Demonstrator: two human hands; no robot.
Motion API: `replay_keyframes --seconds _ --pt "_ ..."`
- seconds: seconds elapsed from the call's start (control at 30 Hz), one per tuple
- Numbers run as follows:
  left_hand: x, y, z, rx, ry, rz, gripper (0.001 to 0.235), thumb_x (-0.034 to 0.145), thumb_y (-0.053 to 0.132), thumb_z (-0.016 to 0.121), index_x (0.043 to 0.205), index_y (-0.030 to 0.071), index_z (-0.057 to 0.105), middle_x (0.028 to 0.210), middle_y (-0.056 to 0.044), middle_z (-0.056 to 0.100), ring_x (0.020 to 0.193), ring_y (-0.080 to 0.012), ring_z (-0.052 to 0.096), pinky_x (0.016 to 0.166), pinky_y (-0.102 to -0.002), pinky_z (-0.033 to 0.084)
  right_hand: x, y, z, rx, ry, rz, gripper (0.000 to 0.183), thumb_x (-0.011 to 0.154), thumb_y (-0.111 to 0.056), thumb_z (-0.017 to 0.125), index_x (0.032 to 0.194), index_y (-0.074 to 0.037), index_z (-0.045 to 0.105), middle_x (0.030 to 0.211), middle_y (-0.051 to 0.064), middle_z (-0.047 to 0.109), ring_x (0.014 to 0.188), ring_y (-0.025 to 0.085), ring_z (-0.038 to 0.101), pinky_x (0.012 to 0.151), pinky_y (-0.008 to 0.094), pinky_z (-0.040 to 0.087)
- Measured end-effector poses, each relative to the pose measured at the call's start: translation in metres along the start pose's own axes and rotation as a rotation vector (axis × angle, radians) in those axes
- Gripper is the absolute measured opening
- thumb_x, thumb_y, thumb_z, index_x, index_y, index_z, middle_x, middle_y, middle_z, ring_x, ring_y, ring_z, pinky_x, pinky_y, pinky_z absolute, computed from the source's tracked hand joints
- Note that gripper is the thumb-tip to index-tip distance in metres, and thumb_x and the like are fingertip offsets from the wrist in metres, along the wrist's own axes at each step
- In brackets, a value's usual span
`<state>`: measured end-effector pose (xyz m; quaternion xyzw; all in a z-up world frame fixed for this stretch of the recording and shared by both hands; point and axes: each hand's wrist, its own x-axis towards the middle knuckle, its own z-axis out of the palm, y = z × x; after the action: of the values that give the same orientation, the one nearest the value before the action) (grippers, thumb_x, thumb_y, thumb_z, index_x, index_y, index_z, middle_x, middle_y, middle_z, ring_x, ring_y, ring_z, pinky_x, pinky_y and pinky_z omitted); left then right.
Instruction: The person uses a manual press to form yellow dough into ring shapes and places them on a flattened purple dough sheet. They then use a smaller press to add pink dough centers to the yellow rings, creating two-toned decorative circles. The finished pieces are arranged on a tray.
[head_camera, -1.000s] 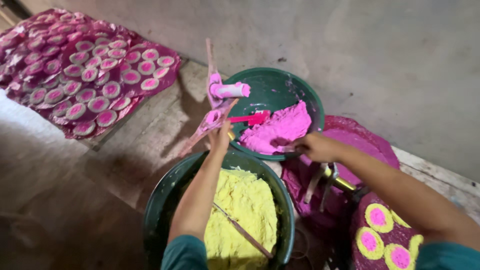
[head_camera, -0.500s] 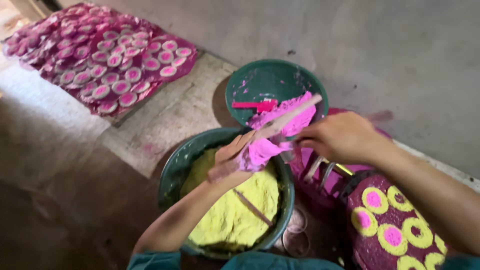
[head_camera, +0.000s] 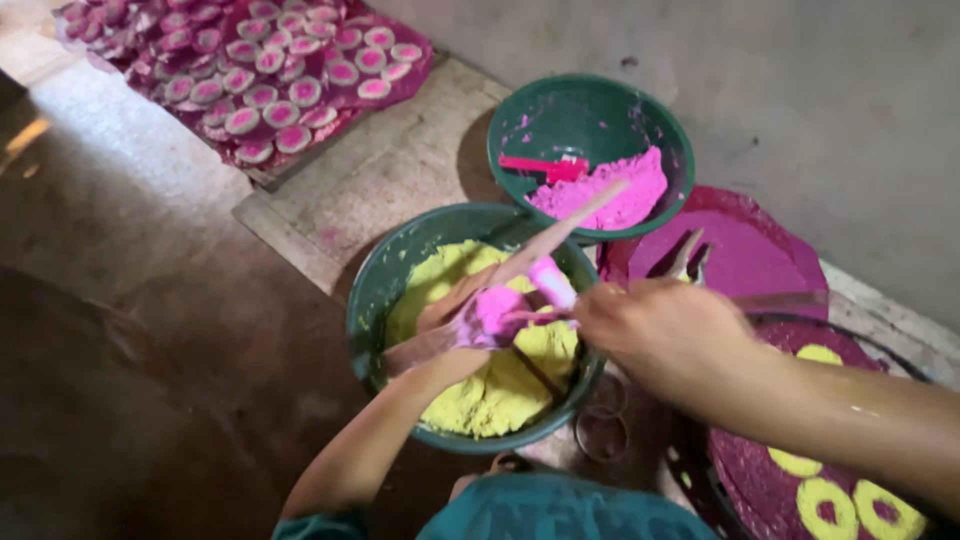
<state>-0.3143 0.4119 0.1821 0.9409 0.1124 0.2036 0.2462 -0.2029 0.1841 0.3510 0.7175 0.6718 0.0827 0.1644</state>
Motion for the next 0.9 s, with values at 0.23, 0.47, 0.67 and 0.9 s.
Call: replay_keyframes --seconds 0.23,0.47,0.67,0.9 --pt "-0.016 0.017 0.008 -0.135 -0.168 -0.064 0.044 0.101 0.043 0.058 0.136 0.016 0.056 0.118 -0.01 0.069 0.098 -0.0242 0.069 0.078 -0.035 0.056 0.013 -0.038 0.029 -0.011 -0.03 -0.056 0.025 0.085 -0.012 0.061 0.109 -0.002 0.061 0.089 0.01 0.068 0.071 0.022 0.072 0.053 0.034 0.058" --pt "-0.02 0.005 -0.006 0.123 0.218 0.187 0.051 0.103 0.048 0.056 0.143 0.017 0.051 0.12 -0.009 0.068 0.096 -0.0216 0.069 0.072 -0.032 0.057 -0.009 -0.026 0.004 -0.103 0.128 -0.018 0.042 0.08 -0.018 0.061 0.121 -0.007 0.063 0.09 0.005 0.066 0.073 0.023 0.072 0.052 0.034 0.057" --pt "-0.011 0.012 0.014 0.012 0.167 0.093 0.048 0.104 0.046 0.052 0.141 0.016 0.053 0.118 -0.008 0.068 0.09 -0.0206 0.07 0.069 -0.031 0.059 0.022 -0.053 0.014 -0.161 0.047 -0.071 0.031 0.082 -0.012 0.062 0.111 0.001 0.061 0.082 0.008 0.065 0.062 0.02 0.071 0.049 0.032 0.057" --pt "-0.001 0.004 -0.015 0.082 0.047 0.036 0.067 0.089 0.045 0.068 0.147 0.017 0.05 0.117 -0.008 0.069 0.081 -0.0235 0.07 0.063 -0.034 0.057 -0.018 -0.016 -0.019 -0.056 0.112 0.06 0.031 0.076 -0.018 0.064 0.107 -0.011 0.066 0.084 0.006 0.066 0.064 0.023 0.071 0.047 0.038 0.056"
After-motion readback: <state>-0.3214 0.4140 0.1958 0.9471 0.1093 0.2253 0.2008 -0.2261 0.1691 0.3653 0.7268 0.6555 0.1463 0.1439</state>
